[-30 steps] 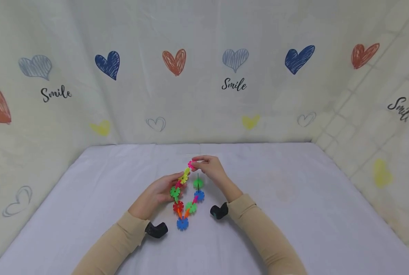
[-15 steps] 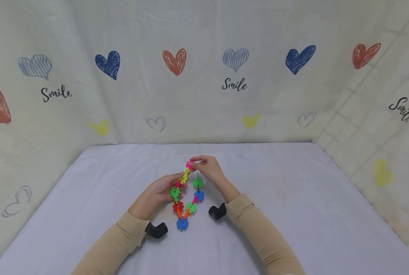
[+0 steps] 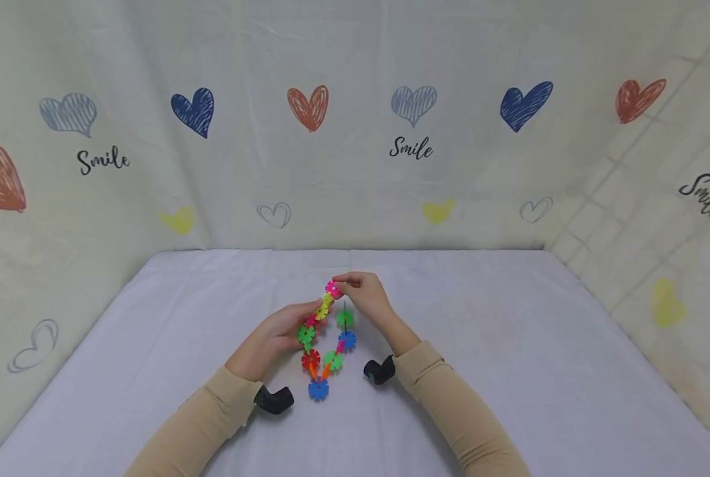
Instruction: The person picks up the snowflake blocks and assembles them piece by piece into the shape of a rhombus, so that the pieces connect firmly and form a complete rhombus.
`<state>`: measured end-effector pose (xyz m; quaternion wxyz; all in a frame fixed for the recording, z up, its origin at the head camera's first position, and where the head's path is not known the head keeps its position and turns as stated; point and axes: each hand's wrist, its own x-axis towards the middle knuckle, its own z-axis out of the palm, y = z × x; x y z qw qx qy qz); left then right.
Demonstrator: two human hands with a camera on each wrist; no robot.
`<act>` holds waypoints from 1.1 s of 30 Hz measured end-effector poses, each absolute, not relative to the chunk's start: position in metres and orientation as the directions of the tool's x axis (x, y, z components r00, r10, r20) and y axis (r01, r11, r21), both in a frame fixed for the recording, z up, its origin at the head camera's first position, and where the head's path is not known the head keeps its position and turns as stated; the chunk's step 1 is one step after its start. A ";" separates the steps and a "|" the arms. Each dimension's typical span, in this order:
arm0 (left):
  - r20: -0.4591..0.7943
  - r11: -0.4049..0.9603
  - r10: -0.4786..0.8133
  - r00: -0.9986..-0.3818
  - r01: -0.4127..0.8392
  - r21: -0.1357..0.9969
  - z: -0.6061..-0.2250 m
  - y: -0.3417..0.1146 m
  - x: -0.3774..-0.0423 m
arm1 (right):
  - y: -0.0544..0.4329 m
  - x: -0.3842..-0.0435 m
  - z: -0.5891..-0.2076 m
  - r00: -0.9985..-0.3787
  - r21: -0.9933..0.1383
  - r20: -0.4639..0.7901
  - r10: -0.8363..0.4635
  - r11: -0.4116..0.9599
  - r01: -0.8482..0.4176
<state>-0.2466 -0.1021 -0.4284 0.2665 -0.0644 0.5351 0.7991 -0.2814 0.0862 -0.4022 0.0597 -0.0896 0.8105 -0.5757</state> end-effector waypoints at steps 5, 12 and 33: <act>-0.400 -0.306 0.334 -0.853 -0.500 0.810 -0.428 -0.101 -0.247 | 0.085 -0.280 -0.402 -0.980 -0.952 0.000 -0.197 0.301 -0.061; -0.412 -0.289 0.333 -0.848 -0.507 0.812 -0.426 -0.103 -0.249 | 0.082 -0.280 -0.400 -0.985 -0.955 -0.023 -0.172 0.294 -0.029; -0.391 -0.313 0.361 -0.846 -0.505 0.804 -0.428 -0.101 -0.248 | 0.092 -0.279 -0.402 -0.957 -0.908 0.046 -0.285 0.388 -0.159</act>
